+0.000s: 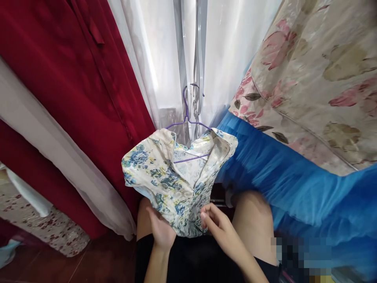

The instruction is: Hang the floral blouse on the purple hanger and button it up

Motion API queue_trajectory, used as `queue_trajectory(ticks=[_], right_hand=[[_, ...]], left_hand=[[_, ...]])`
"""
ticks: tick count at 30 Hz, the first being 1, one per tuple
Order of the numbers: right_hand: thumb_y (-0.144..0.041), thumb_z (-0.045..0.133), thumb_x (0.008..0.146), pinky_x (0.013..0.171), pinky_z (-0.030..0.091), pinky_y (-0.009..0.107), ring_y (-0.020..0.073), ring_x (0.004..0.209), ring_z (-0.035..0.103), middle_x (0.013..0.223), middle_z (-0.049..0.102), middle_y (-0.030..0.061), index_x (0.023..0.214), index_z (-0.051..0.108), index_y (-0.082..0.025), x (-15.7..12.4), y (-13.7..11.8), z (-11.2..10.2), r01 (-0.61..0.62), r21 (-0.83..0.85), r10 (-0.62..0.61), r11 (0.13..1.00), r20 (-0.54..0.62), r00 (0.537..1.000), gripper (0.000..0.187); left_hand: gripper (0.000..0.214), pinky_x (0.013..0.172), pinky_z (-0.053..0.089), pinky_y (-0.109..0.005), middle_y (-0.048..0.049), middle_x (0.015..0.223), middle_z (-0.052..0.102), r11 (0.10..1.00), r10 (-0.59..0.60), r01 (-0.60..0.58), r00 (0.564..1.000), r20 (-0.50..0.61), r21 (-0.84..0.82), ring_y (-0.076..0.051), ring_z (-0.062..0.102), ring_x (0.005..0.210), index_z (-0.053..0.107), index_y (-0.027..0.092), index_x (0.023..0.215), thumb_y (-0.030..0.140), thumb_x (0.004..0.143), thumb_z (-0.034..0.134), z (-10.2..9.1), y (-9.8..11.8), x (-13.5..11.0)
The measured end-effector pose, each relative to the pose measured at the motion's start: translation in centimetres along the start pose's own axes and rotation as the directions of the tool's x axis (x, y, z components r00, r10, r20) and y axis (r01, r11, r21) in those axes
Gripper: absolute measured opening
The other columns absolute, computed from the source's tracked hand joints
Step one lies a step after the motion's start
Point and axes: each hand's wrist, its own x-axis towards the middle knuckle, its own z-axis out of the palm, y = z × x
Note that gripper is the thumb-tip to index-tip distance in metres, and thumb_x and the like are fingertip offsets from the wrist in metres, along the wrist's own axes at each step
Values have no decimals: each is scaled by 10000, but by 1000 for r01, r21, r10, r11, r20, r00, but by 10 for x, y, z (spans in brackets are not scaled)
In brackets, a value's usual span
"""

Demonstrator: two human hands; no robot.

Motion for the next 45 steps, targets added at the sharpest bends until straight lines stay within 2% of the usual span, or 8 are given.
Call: queue_trajectory(ticks=[3, 6, 11, 17, 23, 31, 38, 45], right_hand=[[-531, 533, 1010, 689, 433, 292, 186, 733, 567, 761, 569, -19, 1071, 578, -216, 28, -7, 7, 67, -32, -69, 997, -49, 996, 324], [-482, 532, 1020, 645, 387, 277, 156, 666, 509, 708, 527, -36, 915, 553, -211, 50, -14, 17, 142, -56, -145, 988, -64, 987, 292], [-447, 612, 973, 570, 306, 260, 119, 581, 392, 613, 450, -52, 772, 551, -196, 51, -7, 18, 144, 110, -129, 983, -136, 982, 328], [-436, 726, 870, 496, 223, 242, 84, 493, 310, 528, 432, -70, 686, 514, -202, 24, 4, 8, 53, 296, 23, 954, -246, 969, 366], [-376, 722, 855, 469, 214, 237, 70, 449, 303, 505, 485, -60, 668, 544, -198, 14, -12, 31, -26, 438, 82, 898, -110, 991, 314], [-403, 839, 748, 443, 115, 231, 43, 422, 179, 431, 344, -107, 636, 576, -178, 38, -44, 27, -53, 618, 135, 784, -86, 987, 364], [-324, 831, 757, 442, 201, 236, 55, 404, 281, 417, 406, -92, 663, 652, -165, 111, -119, 20, 389, 410, -228, 825, -389, 893, 258], [-285, 786, 793, 437, 226, 246, 70, 407, 320, 435, 440, -81, 668, 652, -183, 120, -161, 9, 504, 326, -380, 800, -374, 846, 210]], left_hand=[[759, 1141, 471, -484, -63, 1494, 584, 983, 18, -53, 981, -193, -178, -339, 470, 1451, 538, 412, 1460, 843, 839, 474, -4, -8, -14], [736, 1142, 475, -419, -43, 1435, 638, 979, -18, -31, 970, -241, -200, -328, 521, 1414, 556, 406, 1441, 555, 762, 798, -1, -10, -17], [518, 1080, 500, -410, -97, 1257, 716, 987, 17, -78, 924, -382, -143, -327, 626, 1280, 658, 274, 1263, 474, 800, 777, -7, -24, 3], [314, 964, 502, -364, -74, 1073, 637, 866, 495, -369, 533, -686, 339, -224, 628, 1040, 616, 193, 1083, 354, 845, 744, -12, -37, 8], [271, 988, 496, -391, -102, 1131, 625, 662, 700, -542, 694, -169, 518, -240, 611, 1109, 593, 208, 1182, 179, 922, 660, 39, -23, -10], [153, 756, 477, -271, -8, 813, 590, 688, 672, -560, 732, -113, 462, -163, 596, 797, 575, 198, 834, 79, 930, 589, 44, -20, -5], [145, 735, 454, -275, -19, 798, 584, 720, 594, -523, 805, -14, 457, -174, 597, 784, 586, 192, 815, 108, 933, 574, 40, -16, 2], [161, 739, 471, -312, -38, 804, 594, 629, 563, -561, 806, 182, 538, -198, 597, 806, 570, 198, 799, 150, 952, 563, 24, -13, 8]])
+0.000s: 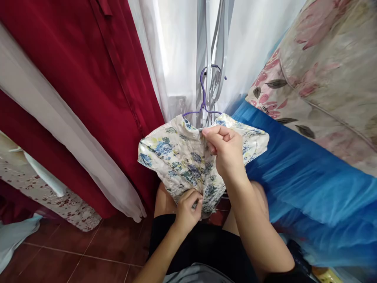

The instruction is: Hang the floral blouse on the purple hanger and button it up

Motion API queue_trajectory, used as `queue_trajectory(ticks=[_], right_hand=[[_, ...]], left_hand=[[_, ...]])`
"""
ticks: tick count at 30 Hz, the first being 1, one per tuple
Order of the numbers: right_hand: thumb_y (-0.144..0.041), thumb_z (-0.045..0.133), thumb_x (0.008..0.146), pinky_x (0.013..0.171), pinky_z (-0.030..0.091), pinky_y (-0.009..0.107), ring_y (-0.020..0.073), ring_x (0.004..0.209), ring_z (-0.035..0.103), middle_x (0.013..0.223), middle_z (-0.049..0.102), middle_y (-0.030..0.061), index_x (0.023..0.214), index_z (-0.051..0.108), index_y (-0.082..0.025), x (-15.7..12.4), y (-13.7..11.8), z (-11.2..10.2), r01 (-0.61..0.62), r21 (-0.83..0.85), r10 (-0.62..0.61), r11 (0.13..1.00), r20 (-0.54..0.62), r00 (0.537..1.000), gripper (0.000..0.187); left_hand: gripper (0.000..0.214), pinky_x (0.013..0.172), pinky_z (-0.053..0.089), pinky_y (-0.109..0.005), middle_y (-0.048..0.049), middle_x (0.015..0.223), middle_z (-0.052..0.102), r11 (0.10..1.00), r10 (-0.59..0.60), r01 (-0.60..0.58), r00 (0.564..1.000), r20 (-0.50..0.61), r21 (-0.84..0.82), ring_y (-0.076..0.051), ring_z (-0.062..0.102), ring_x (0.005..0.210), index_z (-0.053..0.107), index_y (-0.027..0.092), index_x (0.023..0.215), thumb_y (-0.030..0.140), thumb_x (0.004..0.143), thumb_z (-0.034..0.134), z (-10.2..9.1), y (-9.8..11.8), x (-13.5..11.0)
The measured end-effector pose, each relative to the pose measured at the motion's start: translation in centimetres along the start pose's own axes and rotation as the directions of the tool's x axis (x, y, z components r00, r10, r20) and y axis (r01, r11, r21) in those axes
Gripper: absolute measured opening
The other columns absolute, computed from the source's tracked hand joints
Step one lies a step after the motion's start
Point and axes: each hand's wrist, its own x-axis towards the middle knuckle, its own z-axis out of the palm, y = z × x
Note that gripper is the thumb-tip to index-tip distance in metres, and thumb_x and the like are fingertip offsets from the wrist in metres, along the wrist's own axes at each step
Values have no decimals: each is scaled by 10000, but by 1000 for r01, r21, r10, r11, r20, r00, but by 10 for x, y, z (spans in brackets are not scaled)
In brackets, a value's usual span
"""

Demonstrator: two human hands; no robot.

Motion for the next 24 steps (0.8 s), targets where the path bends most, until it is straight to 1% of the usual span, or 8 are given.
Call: queue_trajectory(ticks=[3, 5, 8, 12, 16, 20, 23, 24], right_hand=[[-291, 766, 838, 453, 240, 243, 71, 413, 318, 439, 436, -88, 704, 645, -193, -7, 0, -5, 1, 12, -2, 1000, 52, 999, 205], [-298, 752, 865, 461, 240, 242, 72, 417, 317, 440, 430, -93, 722, 632, -198, -13, 2, -8, 5, 12, -5, 1000, 66, 998, 211], [-301, 739, 890, 468, 223, 245, 75, 431, 316, 452, 434, -92, 740, 619, -200, -22, 3, -11, -5, -1, 5, 1000, 98, 995, 216], [-332, 734, 903, 473, 179, 251, 78, 453, 255, 473, 384, -100, 754, 596, -206, -24, 4, -14, 6, -21, -3, 1000, 126, 992, 239], [-388, 736, 885, 486, 193, 253, 85, 471, 269, 518, 390, -92, 750, 559, -221, -17, 18, -15, 29, -130, -18, 991, 81, 997, 278], [-382, 729, 858, 486, 186, 253, 82, 449, 269, 485, 380, -95, 683, 524, -220, -21, 39, -23, -60, -245, 82, 968, 81, 993, 314], [-358, 709, 869, 492, 167, 252, 78, 456, 229, 481, 329, -107, 673, 521, -213, -43, 47, -33, -132, -249, 153, 959, 68, 986, 308], [-350, 702, 877, 497, 169, 253, 79, 465, 225, 488, 319, -107, 677, 521, -211, -53, 48, -36, -143, -245, 163, 959, 61, 985, 304]], left_hand=[[72, 840, 516, -344, -61, 953, 664, 998, 54, -54, 998, -11, 19, -213, 642, 925, 647, 206, 1012, 190, 942, 641, -23, 9, 26], [280, 875, 533, -340, -63, 1023, 679, 988, 152, -152, 981, -123, 13, -196, 657, 948, 628, 222, 1235, 203, 956, 646, -42, 24, 56], [419, 864, 538, -319, -31, 977, 684, 956, 288, -289, 904, -316, 45, -157, 654, 876, 532, 252, 1434, 206, 1018, 553, -69, 52, 107], [229, 856, 529, -295, -33, 989, 711, 916, 398, -374, 891, -219, 142, -148, 663, 902, 674, 220, 1217, 212, 1037, 532, -82, 80, 151], [122, 770, 530, -247, -13, 873, 710, 860, 505, -441, 805, -312, 256, -116, 666, 784, 698, 164, 1001, 170, 1011, 576, -77, 94, 162], [171, 728, 519, -234, -4, 817, 682, 902, 429, -365, 686, -588, 231, -101, 654, 743, 696, 144, 968, 205, 1029, 548, -97, 94, 168], [168, 666, 504, -235, 0, 784, 662, 954, 228, -290, 554, -801, 71, -102, 614, 690, 688, 151, 887, 252, 992, 605, -137, 63, 173], [175, 661, 502, -232, -5, 804, 673, 966, 111, -256, 534, -838, -35, -103, 608, 699, 674, 155, 844, 247, 980, 614, -151, 46, 172]])
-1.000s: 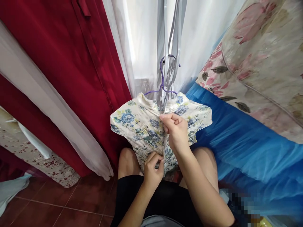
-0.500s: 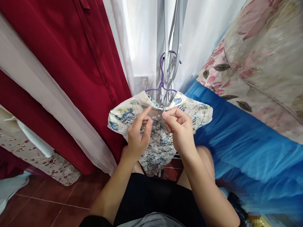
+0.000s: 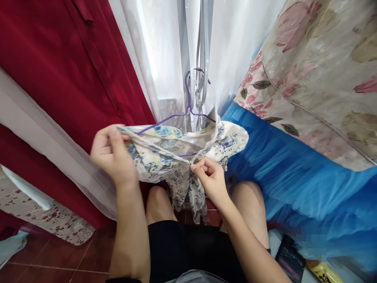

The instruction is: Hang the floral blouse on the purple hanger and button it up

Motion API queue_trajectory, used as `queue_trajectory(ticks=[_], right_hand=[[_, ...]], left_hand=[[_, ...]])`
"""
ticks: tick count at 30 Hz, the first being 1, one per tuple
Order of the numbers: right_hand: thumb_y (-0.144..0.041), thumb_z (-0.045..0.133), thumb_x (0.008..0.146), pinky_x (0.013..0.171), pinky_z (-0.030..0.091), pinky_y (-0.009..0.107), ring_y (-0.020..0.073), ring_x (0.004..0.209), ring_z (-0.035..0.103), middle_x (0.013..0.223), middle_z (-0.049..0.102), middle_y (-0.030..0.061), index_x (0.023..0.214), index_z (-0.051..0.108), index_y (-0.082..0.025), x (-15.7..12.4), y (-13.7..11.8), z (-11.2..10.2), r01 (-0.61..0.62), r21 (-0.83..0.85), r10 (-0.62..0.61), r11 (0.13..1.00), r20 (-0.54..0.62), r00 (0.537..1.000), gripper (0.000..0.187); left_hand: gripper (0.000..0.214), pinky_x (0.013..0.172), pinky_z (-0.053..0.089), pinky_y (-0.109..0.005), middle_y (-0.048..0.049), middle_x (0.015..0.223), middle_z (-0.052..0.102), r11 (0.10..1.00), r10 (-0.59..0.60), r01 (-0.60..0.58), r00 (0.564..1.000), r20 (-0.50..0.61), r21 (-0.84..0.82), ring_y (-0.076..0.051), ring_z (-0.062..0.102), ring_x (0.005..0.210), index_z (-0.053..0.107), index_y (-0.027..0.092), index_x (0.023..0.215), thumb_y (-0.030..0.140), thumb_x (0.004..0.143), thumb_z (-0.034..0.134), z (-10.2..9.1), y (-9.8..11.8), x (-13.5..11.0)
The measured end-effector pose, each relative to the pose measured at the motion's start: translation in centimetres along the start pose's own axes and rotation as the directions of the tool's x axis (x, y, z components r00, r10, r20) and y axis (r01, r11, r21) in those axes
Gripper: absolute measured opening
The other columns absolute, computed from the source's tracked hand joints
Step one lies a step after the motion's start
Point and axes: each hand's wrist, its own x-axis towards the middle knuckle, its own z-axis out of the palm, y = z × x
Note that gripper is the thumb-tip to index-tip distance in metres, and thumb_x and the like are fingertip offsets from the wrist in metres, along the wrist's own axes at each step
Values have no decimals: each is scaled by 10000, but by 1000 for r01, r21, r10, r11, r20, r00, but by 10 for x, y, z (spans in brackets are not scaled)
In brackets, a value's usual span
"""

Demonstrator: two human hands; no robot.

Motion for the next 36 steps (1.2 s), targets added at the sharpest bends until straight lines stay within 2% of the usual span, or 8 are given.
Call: queue_trajectory(ticks=[2, 5, 15, 17, 21, 27, 33, 36], right_hand=[[-337, 690, 894, 507, 179, 255, 82, 483, 232, 508, 313, -104, 681, 517, -208, -19, 5, -1, -22, 12, 22, 1000, 8, 1000, 303], [-330, 678, 907, 517, 188, 256, 87, 504, 248, 531, 328, -95, 692, 518, -205, -41, 15, 1, -57, 46, 56, 997, 23, 998, 296], [-271, 678, 804, 490, 227, 242, 97, 476, 290, 495, 372, -83, 613, 507, -213, -72, 80, -65, -274, -42, 266, 961, -132, 955, 263], [-265, 766, 747, 567, 399, 266, 153, 589, 504, 635, 585, -22, 765, 672, -192, -82, 76, -77, -313, -254, 327, 915, 13, 945, 121], [-233, 897, 651, 1021, 471, 429, 309, 1150, 605, 1237, 685, 87, 1287, 687, -247, -95, 43, -72, -168, -369, 284, 914, 288, 915, 670], [-307, 631, 943, 715, 501, 302, 178, 744, 553, 800, 626, 22, 882, 687, -187, -96, 7, -63, -279, -100, 296, 955, 284, 912, 145], [-300, 829, 669, 584, 471, 292, 182, 647, 551, 721, 662, 35, 784, 739, -186, -82, -11, -121, -357, 7, 346, 934, 226, 911, 185], [-243, 848, 513, 498, 418, 298, 188, 529, 569, 625, 691, 54, 731, 779, -170, -54, -31, -162, -338, 29, 335, 941, 73, 939, 240]], left_hand=[[226, 641, 498, -212, 5, 824, 671, 947, -308, 295, 946, -103, -127, -93, 601, 695, 597, 159, 734, 205, 954, 616, -23, -35, 9], [241, 722, 525, -196, 30, 740, 643, 639, -740, 666, 668, -74, -384, -73, 594, 661, 546, 168, 715, 181, 954, 580, -48, -76, -9], [251, 737, 557, -269, -21, 833, 718, 277, -884, 897, 378, 274, -346, -163, 689, 769, 685, 165, 846, 367, 779, 817, -48, -40, -160], [307, 695, 543, -249, -19, 818, 697, 324, -818, 911, 405, 408, -254, -157, 667, 746, 688, 170, 859, 440, 790, 815, -40, -10, -173], [280, 684, 532, -260, -48, 798, 676, 600, -596, 799, 412, 689, 42, -170, 650, 742, 710, 168, 906, 433, 964, 641, -22, 49, -186], [363, 1055, 480, -401, -111, 1186, 701, 862, -357, 489, 401, 844, 132, -265, 648, 1137, 675, 232, 1315, 348, 973, 643, -16, 64, -185], [299, 947, 535, -340, -71, 1145, 751, 773, -159, 584, -201, 967, 249, -254, 697, 1105, 707, 235, 1236, 366, 1004, 570, -36, 33, -206], [111, 707, 505, -262, -16, 842, 743, 885, -216, 374, -197, 956, 277, -203, 694, 797, 738, 210, 899, 304, 919, 682, -46, 25, -222]])
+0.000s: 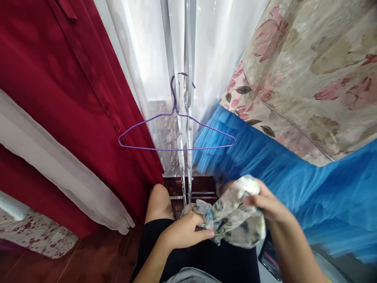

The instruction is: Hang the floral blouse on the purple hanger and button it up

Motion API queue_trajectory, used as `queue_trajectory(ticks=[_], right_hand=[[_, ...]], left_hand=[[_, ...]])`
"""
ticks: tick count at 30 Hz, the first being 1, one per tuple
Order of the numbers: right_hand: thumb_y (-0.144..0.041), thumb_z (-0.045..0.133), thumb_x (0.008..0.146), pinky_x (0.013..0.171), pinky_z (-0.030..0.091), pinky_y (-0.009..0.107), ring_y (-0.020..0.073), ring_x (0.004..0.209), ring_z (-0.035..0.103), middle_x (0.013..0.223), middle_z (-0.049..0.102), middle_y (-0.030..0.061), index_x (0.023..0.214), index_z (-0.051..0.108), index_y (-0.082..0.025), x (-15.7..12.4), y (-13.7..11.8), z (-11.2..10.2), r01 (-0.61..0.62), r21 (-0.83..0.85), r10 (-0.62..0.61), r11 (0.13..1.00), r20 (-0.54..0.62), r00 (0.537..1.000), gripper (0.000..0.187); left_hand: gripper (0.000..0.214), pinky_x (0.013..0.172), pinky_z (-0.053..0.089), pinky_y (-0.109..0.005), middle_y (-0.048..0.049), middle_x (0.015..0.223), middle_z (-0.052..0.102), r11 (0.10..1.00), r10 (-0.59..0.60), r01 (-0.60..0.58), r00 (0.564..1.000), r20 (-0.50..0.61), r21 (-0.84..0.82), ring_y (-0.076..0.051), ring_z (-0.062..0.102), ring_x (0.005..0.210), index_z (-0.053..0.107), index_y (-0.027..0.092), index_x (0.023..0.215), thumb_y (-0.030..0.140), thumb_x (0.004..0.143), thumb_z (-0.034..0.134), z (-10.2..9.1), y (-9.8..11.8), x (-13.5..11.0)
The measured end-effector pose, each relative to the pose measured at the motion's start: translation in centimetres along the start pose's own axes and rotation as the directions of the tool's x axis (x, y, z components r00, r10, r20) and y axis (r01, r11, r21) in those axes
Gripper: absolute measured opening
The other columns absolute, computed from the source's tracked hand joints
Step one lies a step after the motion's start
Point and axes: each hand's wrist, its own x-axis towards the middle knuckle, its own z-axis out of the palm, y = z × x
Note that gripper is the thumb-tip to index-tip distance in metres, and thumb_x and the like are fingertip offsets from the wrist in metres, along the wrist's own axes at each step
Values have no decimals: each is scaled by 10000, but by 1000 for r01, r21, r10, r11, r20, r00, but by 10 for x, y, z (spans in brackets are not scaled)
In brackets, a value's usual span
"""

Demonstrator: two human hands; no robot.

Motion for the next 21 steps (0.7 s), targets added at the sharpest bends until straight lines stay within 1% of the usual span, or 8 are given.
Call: queue_trajectory(ticks=[3, 5, 7, 10, 13, 15, 18, 21], right_hand=[[-169, 772, 534, 432, 274, 284, 140, 380, 514, 462, 630, 63, 542, 729, -112, 34, -44, -31, 119, -25, -122, 993, -135, 983, 72], [-139, 714, 622, 456, 230, 292, 87, 390, 507, 438, 620, 38, 474, 678, -93, 66, -76, -38, 265, -45, -268, 963, -227, 936, 159], [-111, 568, 759, 492, 256, 292, 26, 436, 498, 432, 591, -13, 454, 626, -73, 99, -102, -33, 300, -40, -301, 953, -235, 924, 313], [-117, 395, 845, 557, 332, 298, 24, 533, 577, 558, 655, -9, 587, 693, -7, 146, -121, -6, 240, -44, -243, 970, -88, 966, 409], [-190, 716, 733, 536, 437, 261, 148, 564, 670, 633, 725, 46, 707, 749, -45, 179, -120, 24, 111, -60, -103, 992, 115, 988, 151], [-228, 872, 618, 520, 518, 288, 208, 585, 699, 670, 748, 72, 768, 757, -84, 190, -114, 38, 28, -43, -17, 999, 244, 970, 238], [-299, 929, 595, 547, 554, 312, 208, 591, 706, 675, 753, 78, 773, 742, -101, 191, -108, 44, -13, -7, 14, 1000, 349, 937, 325], [-282, 933, 577, 548, 540, 311, 195, 565, 696, 652, 742, 62, 731, 720, -112, 183, -105, 43, -22, -2, 21, 1000, 362, 932, 314]], left_hand=[[223, 602, 412, -258, 0, 685, 636, 969, 3, 44, 982, -191, 242, -172, 588, 652, 636, 201, 720, 300, 917, 673, -8, 1, -2], [284, 622, 410, -271, -3, 672, 598, 940, 60, 46, 953, -296, 339, -175, 574, 668, 584, 206, 686, 307, 945, 641, -24, 11, -3], [323, 650, 431, -279, -4, 651, 575, 917, 160, 2, 914, -372, 399, -175, 577, 671, 559, 208, 663, 306, 964, 622, -43, 25, -4], [285, 680, 475, -287, -19, 660, 604, 895, 305, -80, 827, -472, 439, -177, 599, 666, 614, 206, 691, 304, 958, 638, -70, 47, -12], [148, 666, 505, -270, -48, 773, 689, 902, 354, -104, 734, -579, 420, -182, 640, 708, 699, 197, 812, 282, 930, 673, -96, 61, -28], [75, 630, 510, -250, -55, 845, 727, 904, 357, -91, 700, -619, 418, -173, 652, 703, 733, 197, 881, 259, 908, 700, -115, 63, -41], [70, 692, 548, -271, -58, 891, 759, 889, 349, -53, 723, -596, 456, -198, 690, 764, 777, 217, 907, 261, 875, 733, -150, 48, -59], [121, 1023, 507, -418, -42, 839, 766, 862, 274, 23, 819, -504, 506, -235, 712, 822, 802, 247, 847, 357, 796, 806, -192, 14, -69]])
